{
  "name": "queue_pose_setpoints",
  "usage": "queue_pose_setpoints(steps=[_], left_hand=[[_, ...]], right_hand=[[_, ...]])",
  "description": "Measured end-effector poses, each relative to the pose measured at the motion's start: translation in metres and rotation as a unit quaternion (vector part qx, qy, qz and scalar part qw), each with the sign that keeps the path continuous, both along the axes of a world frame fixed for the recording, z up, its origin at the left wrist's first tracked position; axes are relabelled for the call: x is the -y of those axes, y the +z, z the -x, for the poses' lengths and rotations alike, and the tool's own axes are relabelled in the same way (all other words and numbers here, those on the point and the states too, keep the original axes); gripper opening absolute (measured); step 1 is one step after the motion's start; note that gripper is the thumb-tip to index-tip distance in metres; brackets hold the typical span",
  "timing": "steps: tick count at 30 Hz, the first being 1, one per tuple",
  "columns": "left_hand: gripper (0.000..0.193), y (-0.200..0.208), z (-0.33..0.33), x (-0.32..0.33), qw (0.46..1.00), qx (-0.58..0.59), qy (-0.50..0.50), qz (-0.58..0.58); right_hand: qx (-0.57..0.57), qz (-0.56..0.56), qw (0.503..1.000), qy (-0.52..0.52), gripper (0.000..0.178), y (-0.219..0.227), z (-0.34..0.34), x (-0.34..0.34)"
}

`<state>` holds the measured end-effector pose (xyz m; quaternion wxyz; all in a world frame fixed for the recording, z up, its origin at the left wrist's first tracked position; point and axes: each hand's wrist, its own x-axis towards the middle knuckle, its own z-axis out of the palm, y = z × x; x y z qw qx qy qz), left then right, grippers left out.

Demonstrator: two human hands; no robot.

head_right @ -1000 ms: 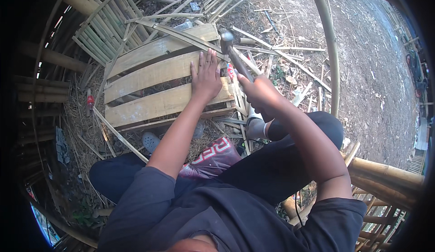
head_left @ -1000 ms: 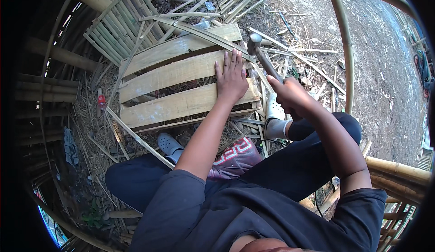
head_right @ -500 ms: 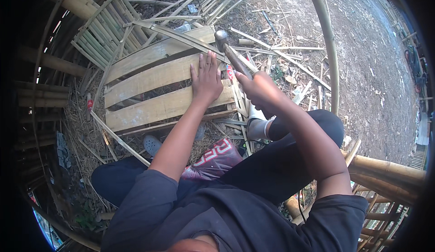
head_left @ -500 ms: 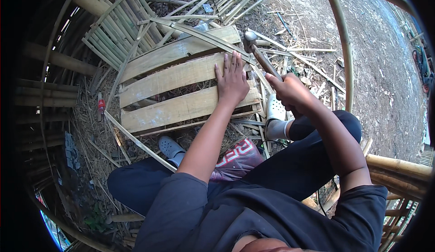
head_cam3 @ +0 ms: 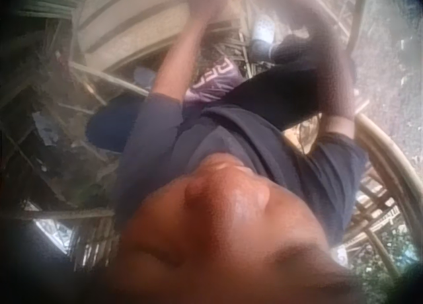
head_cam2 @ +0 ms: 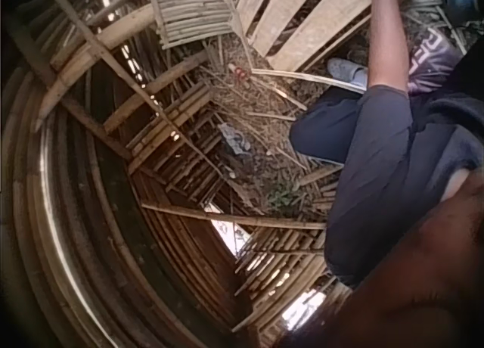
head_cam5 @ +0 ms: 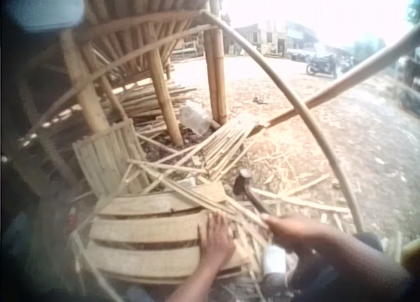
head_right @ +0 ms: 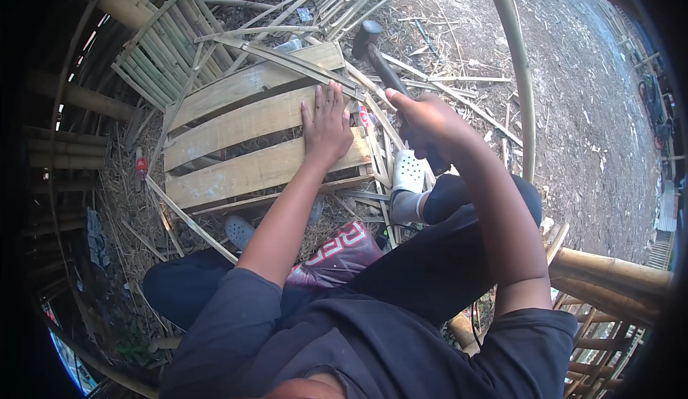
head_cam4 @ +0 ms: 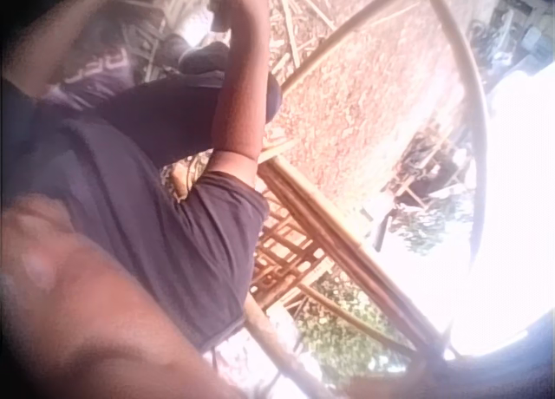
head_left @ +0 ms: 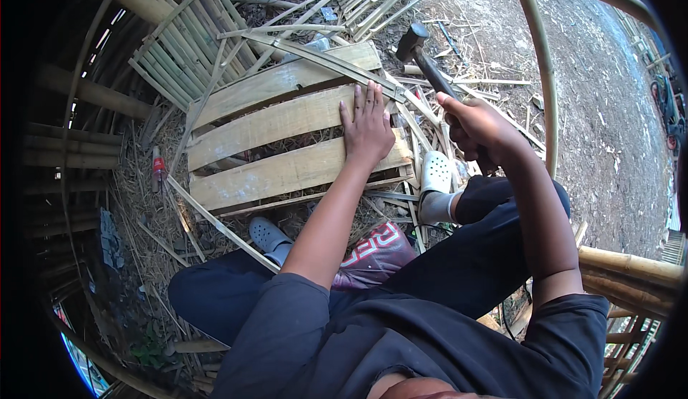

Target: The person retrieves nails from a plastic bag, arranges bamboo strips across a wooden structure, and hammers the nails into the bamboo using a hammer.

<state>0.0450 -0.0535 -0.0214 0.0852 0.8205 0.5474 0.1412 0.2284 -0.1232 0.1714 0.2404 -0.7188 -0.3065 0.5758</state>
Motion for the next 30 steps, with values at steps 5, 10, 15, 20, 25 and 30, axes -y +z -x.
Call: queue_pose_setpoints(steps=[5, 10, 15, 20, 25, 30], left_hand=[[0.066, 0.000, 0.003, -0.002, 1.000, -0.007, 0.000, -0.004], [0.066, -0.003, -0.004, 0.001, 1.000, -0.014, -0.005, -0.021], [0.066, -0.002, 0.000, -0.003, 1.000, 0.010, 0.001, -0.007], [0.065, 0.000, -0.006, 0.000, 1.000, 0.013, -0.006, -0.008], [0.065, -0.001, -0.002, 0.001, 1.000, 0.005, -0.008, -0.019], [0.066, 0.001, 0.002, -0.001, 1.000, 0.002, 0.001, -0.010]], right_hand=[[0.001, -0.055, 0.998, -0.005, 0.050, 0.000, -0.006, -0.016], [0.034, 0.069, 0.995, 0.069, 0.049, -0.019, -0.009, 0.000], [0.035, -0.080, 0.996, 0.021, 0.050, 0.014, -0.002, -0.022], [0.085, 0.000, 0.994, 0.073, 0.052, -0.023, -0.007, -0.012], [0.024, 0.007, 0.998, 0.064, 0.050, 0.005, -0.013, -0.017], [0.079, -0.078, 0.992, 0.061, 0.051, 0.015, -0.009, -0.037]])
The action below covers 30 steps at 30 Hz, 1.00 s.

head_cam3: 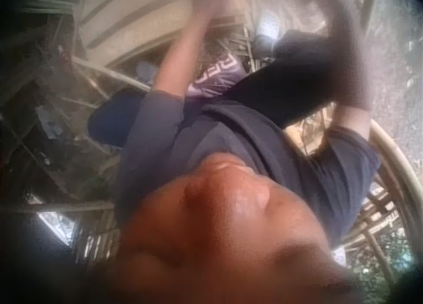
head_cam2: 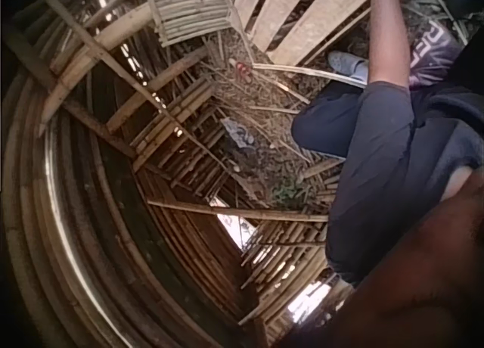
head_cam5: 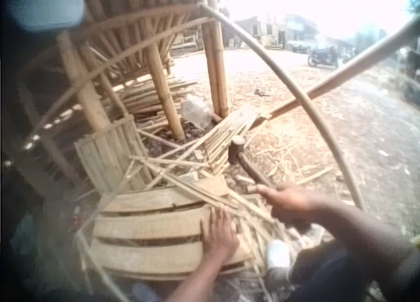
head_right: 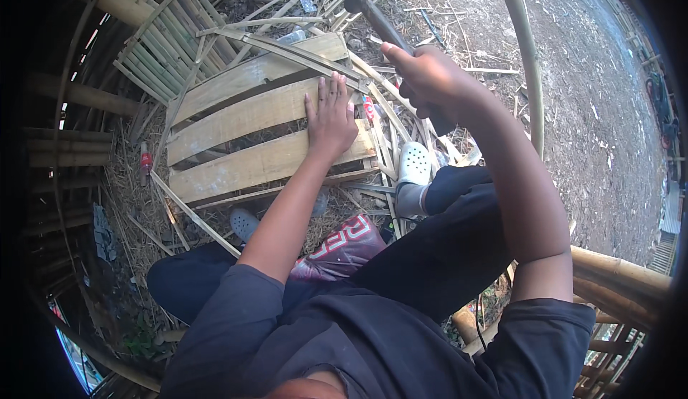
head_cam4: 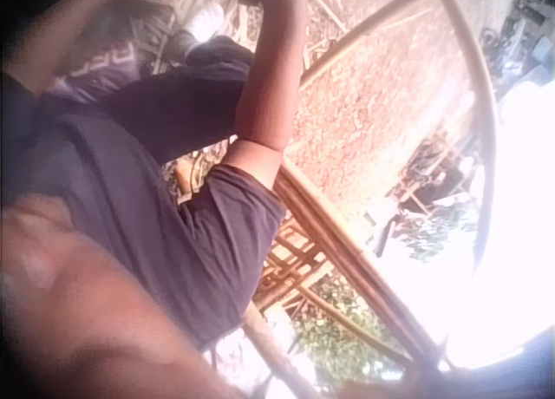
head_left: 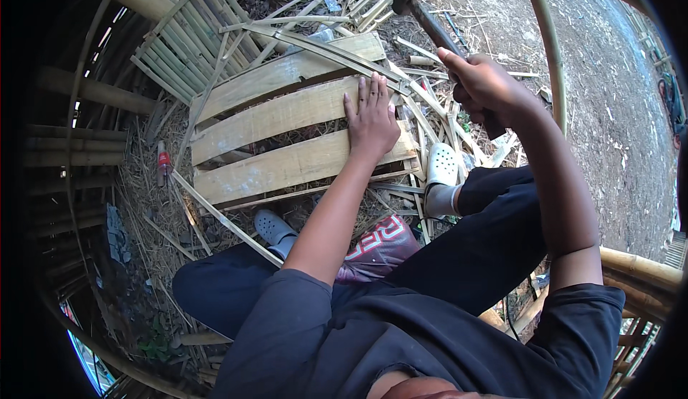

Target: The person retrieves nails from a plastic bag, arranges bamboo strips across a wooden structure, and hammers the nails into the bamboo using a hammer.

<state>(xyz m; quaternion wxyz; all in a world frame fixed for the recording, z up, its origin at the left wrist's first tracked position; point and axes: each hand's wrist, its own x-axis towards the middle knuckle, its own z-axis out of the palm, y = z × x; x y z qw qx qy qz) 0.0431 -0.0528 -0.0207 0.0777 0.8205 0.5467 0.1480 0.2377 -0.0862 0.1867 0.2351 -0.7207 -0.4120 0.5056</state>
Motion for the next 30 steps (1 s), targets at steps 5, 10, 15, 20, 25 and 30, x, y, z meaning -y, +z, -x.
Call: queue_pose_setpoints(steps=[5, 10, 15, 20, 25, 30], left_hand=[[0.067, 0.000, -0.004, 0.003, 1.000, -0.018, -0.008, 0.005], [0.067, 0.002, -0.007, 0.001, 1.000, -0.010, -0.002, -0.001], [0.068, -0.004, -0.006, -0.002, 1.000, -0.002, -0.002, -0.004], [0.068, -0.002, -0.004, -0.001, 1.000, -0.011, 0.004, -0.001], [0.068, 0.000, -0.005, -0.002, 1.000, -0.006, 0.002, 0.004], [0.067, -0.002, -0.011, 0.003, 1.000, 0.003, -0.003, -0.016]], right_hand=[[0.005, 0.147, 0.987, 0.069, 0.051, -0.019, -0.007, 0.022], [-0.057, 0.002, 0.998, -0.001, 0.049, 0.016, -0.008, 0.010], [0.027, 0.055, 0.997, 0.046, 0.055, -0.020, 0.008, 0.012], [-0.039, 0.089, 0.995, 0.034, 0.046, -0.010, -0.005, 0.018], [-0.010, -0.029, 0.999, 0.009, 0.049, 0.007, 0.001, 0.007], [0.035, 0.130, 0.988, 0.070, 0.052, -0.025, 0.003, 0.026]])
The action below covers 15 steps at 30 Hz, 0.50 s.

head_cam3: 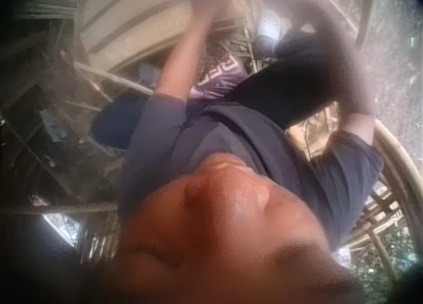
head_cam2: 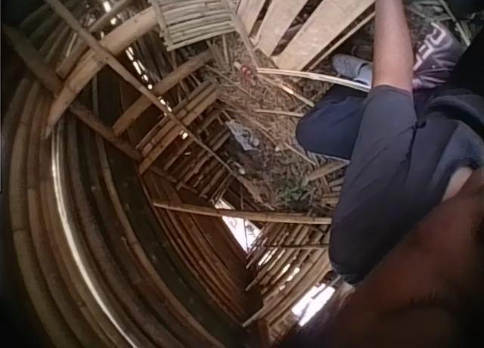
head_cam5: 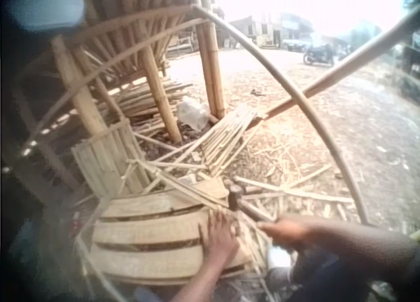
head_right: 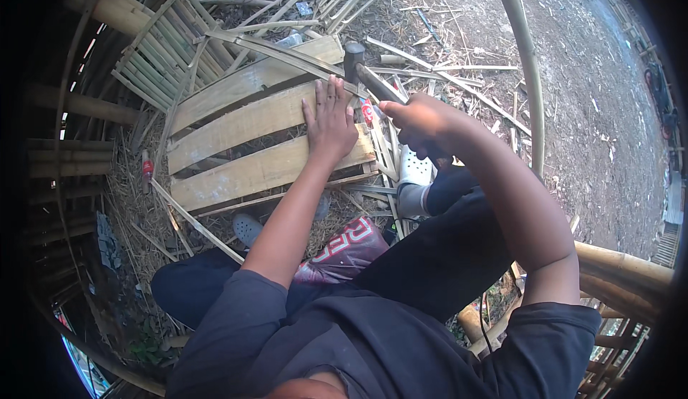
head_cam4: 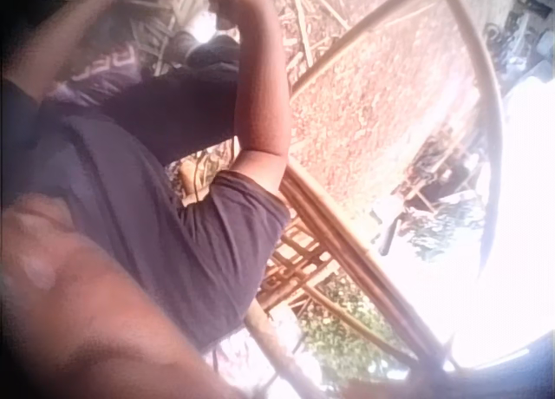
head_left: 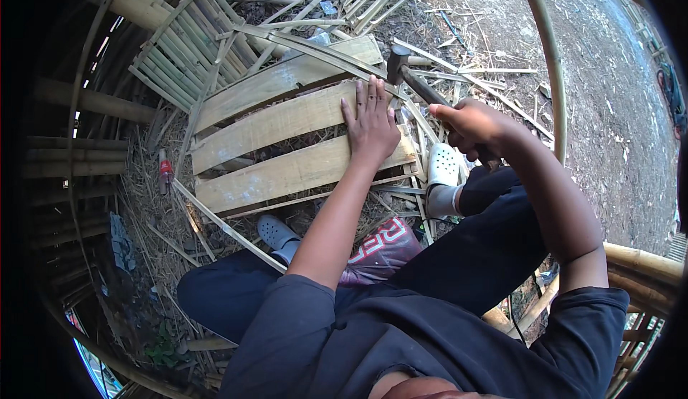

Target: The person retrieves nails from a plastic bag, arranges bamboo strips across a wooden structure, and hammers the nails into the bamboo using a hammer.

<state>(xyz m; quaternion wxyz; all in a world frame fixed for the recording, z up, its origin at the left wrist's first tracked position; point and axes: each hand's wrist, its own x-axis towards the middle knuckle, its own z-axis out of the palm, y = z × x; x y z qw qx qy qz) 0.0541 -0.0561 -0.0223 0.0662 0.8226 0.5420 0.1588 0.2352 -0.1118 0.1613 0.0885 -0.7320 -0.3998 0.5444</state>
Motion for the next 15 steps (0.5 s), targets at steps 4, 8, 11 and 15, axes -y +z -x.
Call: queue_pose_setpoints(steps=[4, 8, 11, 15], left_hand=[[0.068, -0.001, 0.004, -0.005, 1.000, -0.012, 0.014, 0.015], [0.068, 0.006, 0.007, -0.006, 0.999, -0.016, 0.016, 0.032], [0.068, 0.003, -0.002, -0.005, 0.999, -0.014, 0.007, 0.028], [0.066, 0.001, 0.002, -0.004, 1.000, -0.014, 0.012, 0.016]], right_hand=[[-0.070, -0.061, 0.994, -0.053, 0.050, 0.018, 0.009, 0.001], [-0.059, -0.120, 0.990, -0.045, 0.051, 0.029, 0.007, -0.001], [0.014, 0.004, 0.999, -0.034, 0.051, -0.002, 0.001, 0.004], [-0.121, -0.009, 0.990, -0.076, 0.050, -0.011, -0.015, -0.008]])
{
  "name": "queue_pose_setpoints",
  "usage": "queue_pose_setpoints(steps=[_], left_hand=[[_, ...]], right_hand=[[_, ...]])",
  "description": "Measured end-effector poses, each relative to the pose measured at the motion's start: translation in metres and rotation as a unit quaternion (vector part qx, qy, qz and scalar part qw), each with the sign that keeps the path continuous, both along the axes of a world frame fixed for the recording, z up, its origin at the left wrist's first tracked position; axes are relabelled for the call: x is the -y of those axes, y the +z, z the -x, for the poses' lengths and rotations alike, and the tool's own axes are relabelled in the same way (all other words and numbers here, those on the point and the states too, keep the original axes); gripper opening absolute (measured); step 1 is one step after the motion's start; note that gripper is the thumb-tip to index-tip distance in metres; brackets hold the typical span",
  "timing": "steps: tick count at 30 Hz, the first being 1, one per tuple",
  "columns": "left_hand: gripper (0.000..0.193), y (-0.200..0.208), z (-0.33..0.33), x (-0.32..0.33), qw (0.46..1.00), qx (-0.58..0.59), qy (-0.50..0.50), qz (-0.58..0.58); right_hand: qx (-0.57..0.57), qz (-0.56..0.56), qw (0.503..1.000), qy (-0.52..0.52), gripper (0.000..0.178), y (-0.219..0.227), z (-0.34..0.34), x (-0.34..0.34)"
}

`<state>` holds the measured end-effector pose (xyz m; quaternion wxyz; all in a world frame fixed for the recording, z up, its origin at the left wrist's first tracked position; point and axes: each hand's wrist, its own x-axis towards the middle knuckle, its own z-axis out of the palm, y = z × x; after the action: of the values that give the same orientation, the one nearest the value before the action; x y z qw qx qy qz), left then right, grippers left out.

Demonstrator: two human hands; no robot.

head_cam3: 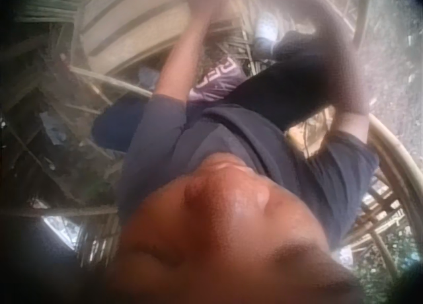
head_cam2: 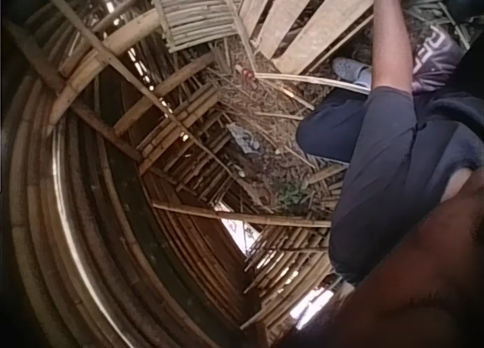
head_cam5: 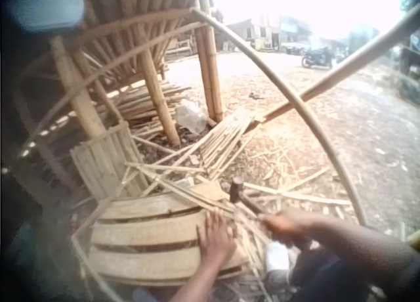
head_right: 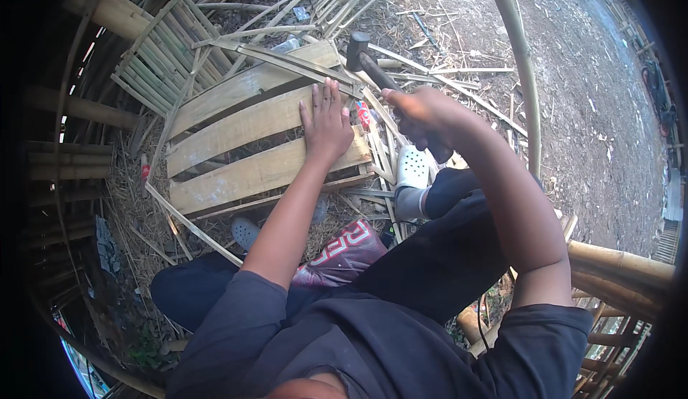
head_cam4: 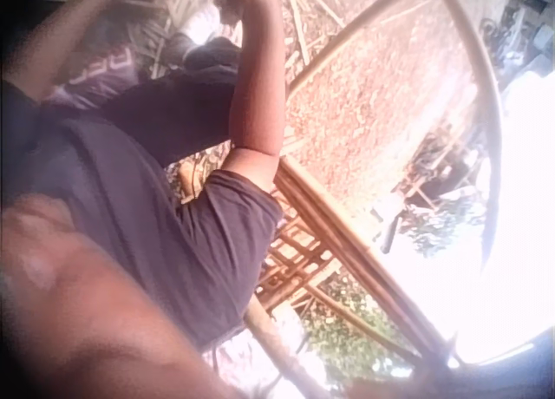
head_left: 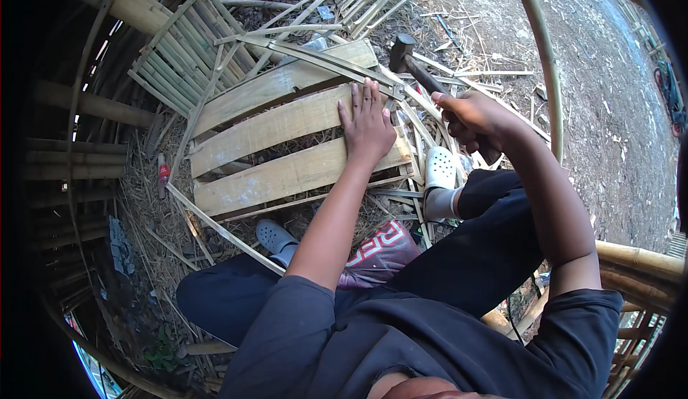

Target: The person retrieves nails from a plastic bag, arranges bamboo strips across a wooden structure, and hammers the nails into the bamboo using a hammer.

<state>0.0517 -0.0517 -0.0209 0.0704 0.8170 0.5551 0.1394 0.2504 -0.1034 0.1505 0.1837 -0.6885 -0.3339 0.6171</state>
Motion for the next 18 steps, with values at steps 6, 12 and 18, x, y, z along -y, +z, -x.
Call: queue_pose_setpoints(steps=[6, 12, 18], left_hand=[[0.065, 0.004, -0.001, -0.002, 1.000, 0.001, 0.003, 0.016], [0.067, 0.003, -0.002, -0.002, 1.000, 0.012, 0.002, 0.020], [0.067, -0.001, 0.001, -0.001, 1.000, -0.001, 0.006, 0.010]], right_hand=[[0.106, -0.060, 0.992, -0.031, 0.054, -0.009, -0.002, -0.019], [0.072, -0.010, 0.997, -0.023, 0.057, -0.035, 0.001, -0.022], [0.036, 0.038, 0.999, 0.008, 0.057, -0.022, 0.017, -0.002]])
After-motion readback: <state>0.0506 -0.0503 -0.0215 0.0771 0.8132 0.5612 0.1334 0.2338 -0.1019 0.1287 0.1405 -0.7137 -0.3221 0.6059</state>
